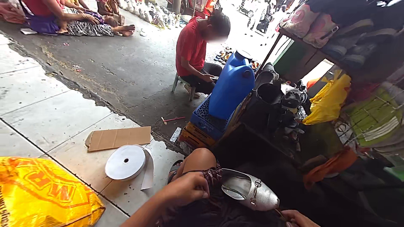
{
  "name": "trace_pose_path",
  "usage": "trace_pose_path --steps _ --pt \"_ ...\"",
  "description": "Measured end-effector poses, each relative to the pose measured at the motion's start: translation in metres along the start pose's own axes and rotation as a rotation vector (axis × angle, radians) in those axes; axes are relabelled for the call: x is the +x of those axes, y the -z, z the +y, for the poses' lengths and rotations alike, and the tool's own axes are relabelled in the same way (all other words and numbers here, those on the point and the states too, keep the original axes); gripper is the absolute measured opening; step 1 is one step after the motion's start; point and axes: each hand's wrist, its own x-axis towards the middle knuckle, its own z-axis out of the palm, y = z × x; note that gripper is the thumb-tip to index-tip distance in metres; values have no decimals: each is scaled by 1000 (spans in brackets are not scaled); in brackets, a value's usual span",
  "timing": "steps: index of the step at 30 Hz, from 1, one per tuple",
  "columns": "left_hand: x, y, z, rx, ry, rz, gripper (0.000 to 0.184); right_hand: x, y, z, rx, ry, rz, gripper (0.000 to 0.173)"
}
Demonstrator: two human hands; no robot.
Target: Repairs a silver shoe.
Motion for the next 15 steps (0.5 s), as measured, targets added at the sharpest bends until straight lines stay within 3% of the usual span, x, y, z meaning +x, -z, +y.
trace_pose_path --steps 3,5,7,9,11,13,15 --pt "3 6 -11 -550 -215 192 20 -2 2 1 9 7 1 30" --pt "18 2 1 -990 -315 220 18 -4 0 3 20 17 16 29" --pt "38 -4 17 -1160 -243 219 14 -7 0 3 29 11 17 29" --pt "66 -16 31 -975 -27 226 12 -9 1 2 31 -3 8 29" --pt "102 -34 32 -544 105 117 20 -11 0 1 34 -13 8 29" --pt "132 -58 30 -240 133 -100 27 -13 -1 2 39 -24 17 29" --pt "152 -77 29 -142 116 -251 25 -16 -5 7 68 -26 46 27"
